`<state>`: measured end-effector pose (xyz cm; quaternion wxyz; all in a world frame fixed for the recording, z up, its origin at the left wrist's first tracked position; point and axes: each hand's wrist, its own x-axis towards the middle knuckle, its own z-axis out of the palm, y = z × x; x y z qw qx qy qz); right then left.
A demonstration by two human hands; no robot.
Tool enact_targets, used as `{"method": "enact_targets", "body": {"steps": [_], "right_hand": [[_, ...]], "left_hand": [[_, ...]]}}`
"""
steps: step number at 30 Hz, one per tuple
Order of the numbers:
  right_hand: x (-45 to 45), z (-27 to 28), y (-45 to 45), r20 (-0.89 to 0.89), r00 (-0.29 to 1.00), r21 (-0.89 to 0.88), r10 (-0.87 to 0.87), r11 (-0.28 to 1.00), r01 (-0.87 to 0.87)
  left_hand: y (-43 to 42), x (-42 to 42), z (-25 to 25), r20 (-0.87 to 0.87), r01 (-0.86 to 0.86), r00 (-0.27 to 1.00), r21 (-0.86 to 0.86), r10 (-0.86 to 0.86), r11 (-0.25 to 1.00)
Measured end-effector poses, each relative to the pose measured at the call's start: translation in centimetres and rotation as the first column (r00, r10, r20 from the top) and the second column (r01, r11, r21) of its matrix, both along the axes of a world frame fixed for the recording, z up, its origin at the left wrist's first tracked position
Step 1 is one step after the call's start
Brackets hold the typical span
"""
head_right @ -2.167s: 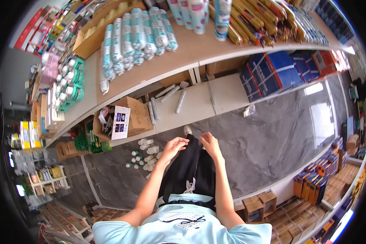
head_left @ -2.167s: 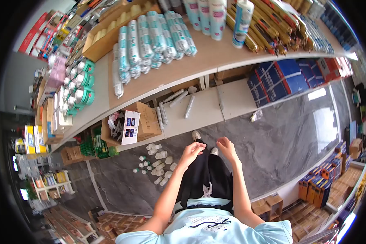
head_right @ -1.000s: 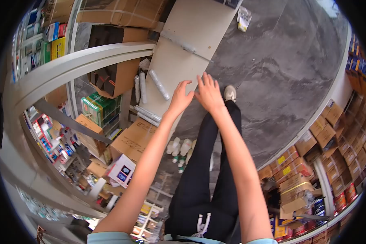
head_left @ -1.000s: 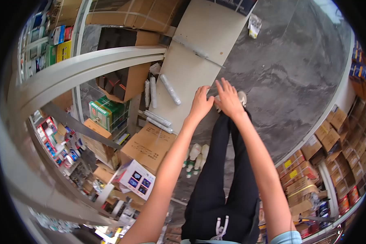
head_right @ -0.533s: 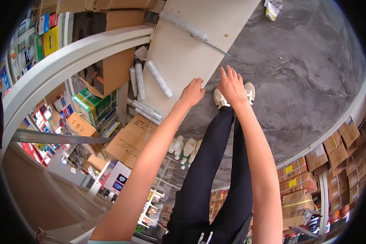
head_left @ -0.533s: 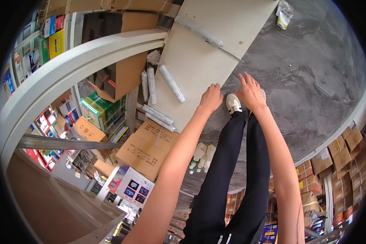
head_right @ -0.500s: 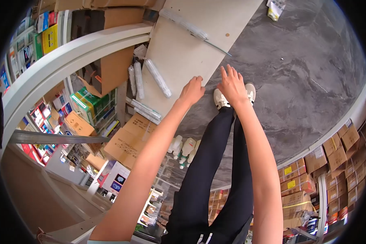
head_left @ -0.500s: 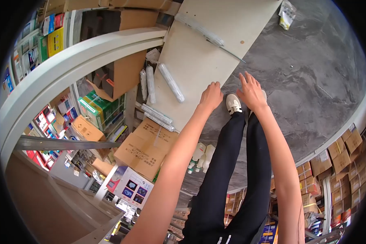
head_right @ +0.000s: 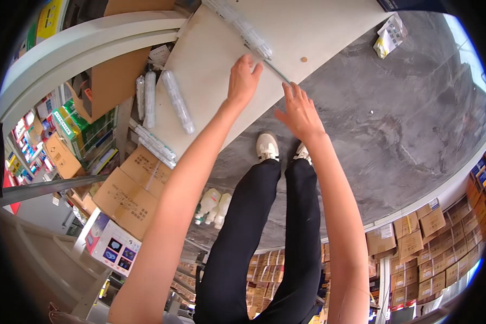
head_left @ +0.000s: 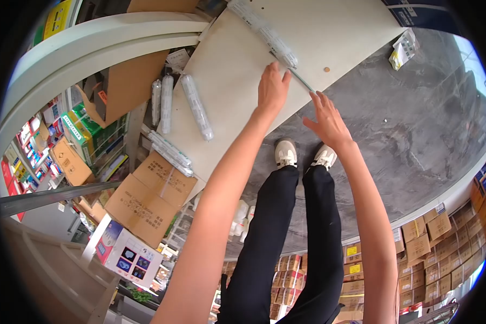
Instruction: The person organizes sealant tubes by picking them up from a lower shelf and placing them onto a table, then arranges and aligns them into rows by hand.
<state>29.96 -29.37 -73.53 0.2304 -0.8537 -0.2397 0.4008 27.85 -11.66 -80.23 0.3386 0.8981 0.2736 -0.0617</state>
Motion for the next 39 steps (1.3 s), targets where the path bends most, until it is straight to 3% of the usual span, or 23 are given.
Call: {"method": "enact_targets", "body": {"steps": [1,3,5,8,12,14,17,19,21,23,24,26,27,29,30,31,33,34,39], "right_hand": [[0.4,-0.4,0.1,0.008,1.000,-0.007,0.015,1.000,-0.015],[0.7,-1.2,0.1,0.080,0.995,-0.016,0.065,0.998,-0.064],[0.8,-2.0,0.3,0.081,0.995,-0.010,0.062,0.998,-0.061],[0.8,-2.7,0.3,0.009,1.000,0.001,0.014,1.000,-0.014],[0.0,-3.2,0.1,-0.007,1.000,-0.023,0.008,1.000,-0.008],[-0.2,-2.8,-0.3,-0.019,1.000,-0.034,0.014,0.999,-0.015],[-0.2,-2.5,-1.1,-0.026,1.000,-0.031,0.000,1.000,-0.001],[0.0,-2.2,-1.8,-0.030,0.999,-0.021,-0.023,1.000,0.022],[0.9,-1.8,-2.1,-0.062,0.978,0.125,-0.199,0.971,0.206],[2.2,-0.6,-1.4,-0.133,0.938,0.106,-0.320,0.936,0.335],[2.6,-0.4,-1.0,-0.250,0.837,0.142,-0.487,0.836,0.530],[3.3,-0.5,-0.5,-0.571,0.481,0.099,-0.665,0.526,0.845],[3.3,0.2,0.0,-0.572,0.474,0.105,-0.669,0.514,0.851],[3.2,2.0,1.3,-0.831,-0.200,-0.296,-0.520,0.106,0.949],[2.0,-0.4,1.2,-0.912,-0.270,-0.330,-0.309,0.161,0.930],[2.7,5.1,1.7,-0.922,-0.330,-0.356,-0.203,0.107,0.928],[1.1,4.2,0.5,-0.926,-0.373,-0.375,0.066,-0.027,0.927],[0.9,7.2,0.7,-0.895,-0.445,-0.440,-0.035,-0.095,0.893],[-1.5,11.4,-1.5,-0.886,-0.461,-0.449,-0.055,-0.149,0.881]], "left_hand": [[0.4,0.8,-0.8,0.032,-0.017,0.999,0.077,0.015,0.997],[0.7,2.1,-1.7,0.038,-0.111,0.993,0.023,0.110,0.994],[1.0,3.6,-1.8,-0.167,-0.355,0.933,-0.303,0.318,0.884],[0.0,4.4,-4.3,-0.147,-0.393,0.918,-0.207,0.369,0.896],[-0.7,5.5,-3.6,-0.124,-0.416,0.907,-0.102,0.404,0.904],[-0.1,5.6,-3.2,-0.259,-0.510,0.855,-0.259,0.449,0.821],[-0.1,4.9,-1.6,-0.197,-0.584,0.812,-0.276,0.550,0.763],[0.3,4.2,0.2,-0.247,-0.610,0.792,-0.366,0.558,0.703],[0.7,3.4,2.9,-0.288,-0.591,0.781,-0.628,0.554,0.506],[1.0,1.5,6.0,-0.292,-0.548,0.778,-0.750,0.557,0.372],[1.0,0.5,7.7,-0.291,-0.529,0.764,-0.793,0.576,0.302],[0.4,-2.2,12.4,-0.370,-0.545,0.812,-0.757,0.451,0.361],[-0.4,-3.8,14.7,-0.386,-0.503,0.859,-0.760,0.337,0.412],[-2.4,-7.4,18.3,-0.366,-0.400,0.917,-0.832,0.162,0.385],[-3.1,-9.2,19.8,-0.366,-0.367,0.928,-0.852,0.077,0.373],[-3.8,-10.4,21.2,-0.390,-0.372,0.921,-0.863,0.018,0.342],[-5.9,-12.4,23.3,-0.405,-0.405,0.912,-0.869,0.062,0.284],[-6.6,-13.1,24.1,-0.413,-0.416,0.908,-0.865,0.072,0.281],[-9.3,-15.6,29.1,-0.413,-0.441,0.897,-0.853,0.155,0.278]]}}
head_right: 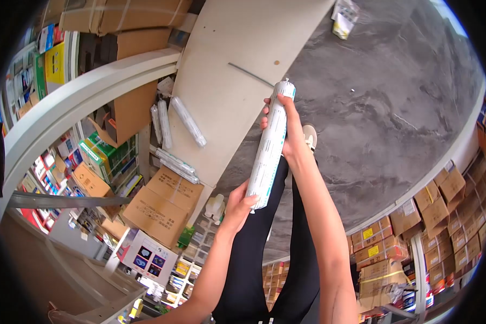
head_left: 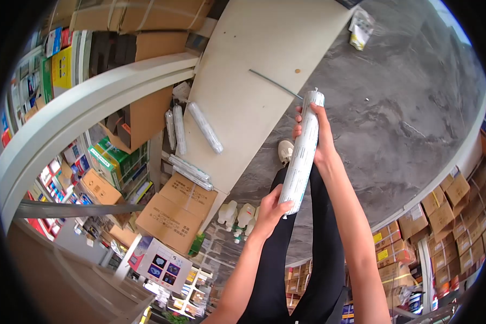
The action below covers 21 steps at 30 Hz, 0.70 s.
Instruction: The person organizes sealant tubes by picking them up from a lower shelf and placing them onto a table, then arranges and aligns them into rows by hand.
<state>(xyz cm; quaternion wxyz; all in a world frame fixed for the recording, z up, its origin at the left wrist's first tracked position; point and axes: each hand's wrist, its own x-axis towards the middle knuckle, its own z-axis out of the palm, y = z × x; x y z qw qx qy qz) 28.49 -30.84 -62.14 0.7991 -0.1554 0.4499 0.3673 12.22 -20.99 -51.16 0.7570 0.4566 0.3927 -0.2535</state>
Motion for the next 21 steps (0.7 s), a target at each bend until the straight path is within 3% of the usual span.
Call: {"method": "enact_targets", "body": {"steps": [2,7,12,16,18,21], "right_hand": [[0.1,2.4,-0.6,0.038,0.999,-0.074,0.004,0.997,-0.001],[0.3,8.2,-2.1,0.164,0.982,-0.087,-0.090,0.991,0.106],[-0.3,13.2,-4.3,0.152,0.961,-0.143,-0.232,0.957,0.253],[-0.4,18.1,-5.4,0.192,0.950,-0.210,-0.247,0.935,0.286],[-0.2,20.9,-5.3,0.200,0.947,-0.234,-0.252,0.926,0.296],[0.4,25.8,-4.9,0.233,0.945,-0.239,-0.231,0.928,0.286]], "left_hand": [[-0.2,0.2,2.4,-0.162,-0.061,0.985,0.006,0.061,0.998],[0.3,-0.9,7.5,-0.075,0.063,0.996,0.066,-0.058,0.996],[0.5,-1.0,12.8,0.011,0.157,0.987,0.052,-0.158,0.986],[0.1,-0.6,17.2,0.033,0.186,0.981,0.093,-0.190,0.978],[0.2,-1.1,19.0,0.011,0.313,0.945,0.244,-0.326,0.918],[0.0,-1.3,22.4,0.099,0.243,0.953,0.310,-0.285,0.919]]}}
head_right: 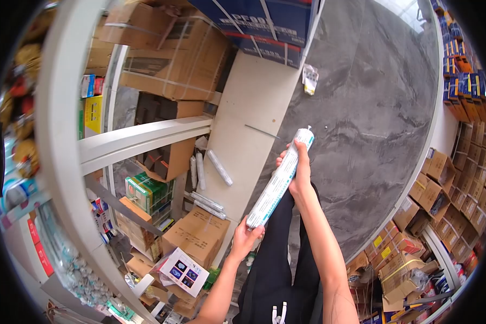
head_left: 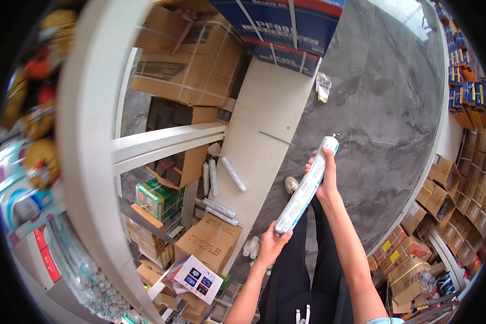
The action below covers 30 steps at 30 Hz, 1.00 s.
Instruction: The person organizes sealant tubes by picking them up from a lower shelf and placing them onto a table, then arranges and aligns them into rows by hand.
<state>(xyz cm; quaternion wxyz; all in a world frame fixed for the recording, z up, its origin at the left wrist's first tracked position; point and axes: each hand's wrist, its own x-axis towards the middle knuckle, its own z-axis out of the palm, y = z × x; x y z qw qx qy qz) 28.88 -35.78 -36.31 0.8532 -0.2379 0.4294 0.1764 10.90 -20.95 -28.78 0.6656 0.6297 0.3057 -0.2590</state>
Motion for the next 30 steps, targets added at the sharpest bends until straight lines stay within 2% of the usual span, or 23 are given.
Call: {"method": "enact_targets", "body": {"steps": [2,5,6,9,11,13,15,19,21,25,26,30], "right_hand": [[0.4,3.1,0.4,0.021,0.999,-0.006,0.029,1.000,-0.028],[0.8,8.2,1.5,0.073,0.997,-0.029,0.024,0.999,-0.022],[0.7,9.9,1.9,0.085,0.996,-0.055,0.017,0.998,-0.013],[0.3,15.0,2.8,0.149,0.988,-0.086,0.047,0.996,-0.034],[-0.1,17.9,3.0,0.196,0.977,-0.096,0.088,0.993,-0.071],[-0.5,20.3,3.3,0.203,0.968,-0.146,0.146,0.982,-0.117],[-0.9,21.7,3.1,0.188,0.971,-0.129,0.144,0.984,-0.121],[-2.2,26.8,3.0,0.165,0.977,-0.259,0.135,0.962,-0.090],[-3.0,30.0,3.5,0.245,0.957,-0.262,0.155,0.961,-0.089],[-3.4,36.4,6.5,0.382,0.890,-0.287,0.249,0.947,-0.142],[-3.4,37.6,7.3,0.407,0.870,-0.294,0.280,0.941,-0.165],[-3.9,41.1,10.4,0.486,0.800,-0.275,0.352,0.930,-0.242]], "left_hand": [[0.0,0.2,2.4,0.138,-0.020,0.990,0.038,0.015,0.999],[0.8,-1.0,4.8,0.163,-0.085,0.984,0.042,0.077,0.996],[1.0,-1.3,5.6,0.182,-0.164,0.970,-0.014,0.164,0.986],[1.8,-2.4,8.6,0.232,-0.199,0.952,-0.033,0.201,0.979],[1.8,-3.0,10.3,0.270,-0.211,0.939,-0.036,0.213,0.977],[1.6,-3.0,12.7,0.389,-0.175,0.911,0.059,0.139,0.983],[0.9,-3.2,14.6,0.477,-0.199,0.863,0.018,0.166,0.980],[0.4,-4.8,17.4,0.508,-0.263,0.825,-0.044,0.248,0.964],[0.5,-5.5,19.3,0.394,-0.285,0.849,-0.217,0.351,0.934],[0.7,-6.8,22.0,0.497,-0.374,0.763,-0.181,0.413,0.910],[0.3,-6.6,23.6,0.485,-0.460,0.710,-0.230,0.511,0.858],[1.0,-7.1,26.5,0.581,-0.536,0.582,-0.252,0.569,0.806]]}}
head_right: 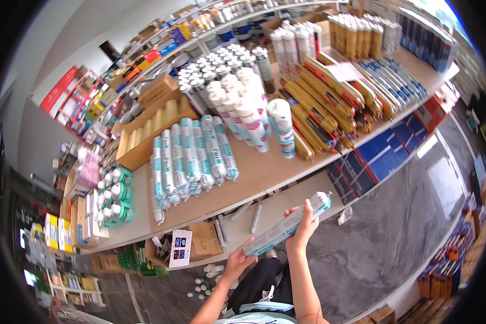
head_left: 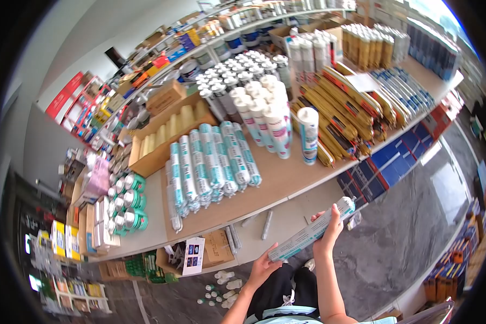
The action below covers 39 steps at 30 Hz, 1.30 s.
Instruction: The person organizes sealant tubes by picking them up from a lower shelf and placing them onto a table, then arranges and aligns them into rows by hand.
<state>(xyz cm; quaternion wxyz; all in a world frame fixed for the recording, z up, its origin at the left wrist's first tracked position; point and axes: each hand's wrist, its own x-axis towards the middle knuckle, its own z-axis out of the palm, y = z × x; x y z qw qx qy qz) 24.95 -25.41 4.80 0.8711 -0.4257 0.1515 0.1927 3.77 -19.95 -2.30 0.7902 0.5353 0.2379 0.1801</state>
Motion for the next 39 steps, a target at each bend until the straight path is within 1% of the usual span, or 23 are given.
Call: {"method": "enact_targets", "body": {"steps": [2,3,5,6,8,10,12,14,15,17,18,19,21,22,23,24,27,28,29,31,33,37,39], "right_hand": [[-0.3,1.1,1.2,0.021,0.998,0.022,0.052,0.998,-0.053],[-0.5,1.7,1.7,0.024,0.997,0.034,0.079,0.996,-0.080],[-0.7,2.3,2.7,0.027,0.979,0.032,0.200,0.979,-0.201],[-1.0,2.7,3.4,0.053,0.964,0.012,0.262,0.965,-0.263],[-1.3,3.7,4.9,0.090,0.936,-0.012,0.340,0.940,-0.340],[-1.9,4.5,6.3,0.186,0.855,-0.044,0.484,0.873,-0.485],[-2.7,5.5,7.9,0.229,0.812,-0.094,0.536,0.843,-0.530],[-3.3,6.2,9.1,0.292,0.717,-0.191,0.633,0.773,-0.605],[-3.8,6.2,9.8,0.340,0.689,-0.196,0.640,0.765,-0.614],[-4.2,6.6,10.8,0.354,0.651,-0.189,0.671,0.734,-0.653],[-3.7,5.9,11.0,0.351,0.585,-0.193,0.731,0.668,-0.719],[-3.6,5.4,11.5,0.351,0.594,-0.203,0.724,0.678,-0.706],[-3.9,5.0,12.4,0.350,0.652,-0.061,0.672,0.711,-0.700],[-4.0,5.1,12.3,0.326,0.671,-0.020,0.666,0.715,-0.699],[-4.1,5.0,12.4,0.318,0.678,-0.019,0.663,0.719,-0.695],[-3.9,4.7,12.6,0.342,0.674,-0.013,0.654,0.721,-0.693],[-2.8,2.8,13.7,0.398,0.645,0.003,0.652,0.703,-0.711],[-2.9,2.8,14.3,0.418,0.661,-0.006,0.623,0.729,-0.684],[-3.3,2.8,14.9,0.437,0.670,-0.011,0.600,0.749,-0.663],[-3.7,3.4,15.5,0.404,0.646,-0.037,0.648,0.717,-0.696],[-3.8,3.2,16.2,0.440,0.634,-0.073,0.636,0.729,-0.681],[-2.9,4.0,18.0,0.431,0.626,-0.029,0.650,0.703,-0.710],[-2.2,4.6,18.7,0.435,0.577,-0.054,0.692,0.659,-0.750]], "left_hand": [[0.3,-0.5,1.6,-0.042,-0.028,0.999,0.092,0.032,0.995],[0.6,-1.1,1.8,-0.030,-0.050,0.998,0.093,0.053,0.994],[1.2,-2.3,1.5,-0.014,0.022,1.000,0.100,-0.021,0.995],[1.3,-2.6,1.6,-0.003,-0.003,1.000,0.101,0.004,0.995],[1.8,-3.2,1.8,-0.044,0.038,0.998,0.129,-0.033,0.991],[2.0,-3.3,1.9,-0.044,0.020,0.999,0.173,-0.012,0.985],[2.6,-3.2,2.4,-0.042,0.020,0.999,0.219,-0.011,0.976],[2.7,-3.4,3.0,-0.027,-0.024,0.999,0.129,0.027,0.991],[3.2,-3.5,2.9,-0.017,-0.012,1.000,0.125,0.014,0.992],[3.9,-3.9,2.4,-0.033,-0.006,0.999,0.118,0.010,0.993],[4.1,-4.1,2.4,-0.028,0.011,1.000,0.108,-0.008,0.994],[4.7,-4.1,2.7,-0.019,0.017,1.000,0.108,-0.015,0.994],[6.0,-3.9,2.8,-0.008,0.030,1.000,0.105,-0.030,0.994],[6.5,-4.1,2.7,0.022,0.033,0.999,0.059,-0.035,0.998],[7.0,-4.2,3.0,0.050,0.036,0.998,0.014,-0.037,0.999],[7.2,-4.2,3.6,0.010,0.005,1.000,0.062,-0.005,0.998],[8.1,-4.0,3.6,0.027,-0.063,0.998,0.044,0.061,0.997],[8.2,-3.7,4.1,-0.005,-0.094,0.996,0.041,0.094,0.995],[8.7,-3.4,4.1,0.027,-0.128,0.992,0.041,0.127,0.991],[9.0,-3.6,3.9,-0.024,-0.118,0.993,0.009,0.118,0.993],[9.1,-3.1,3.5,0.012,-0.174,0.985,0.028,0.173,0.984],[8.7,-1.1,3.5,0.049,-0.242,0.969,0.014,0.241,0.970],[8.5,0.5,3.1,0.081,-0.236,0.966,-0.096,0.244,0.967]]}}
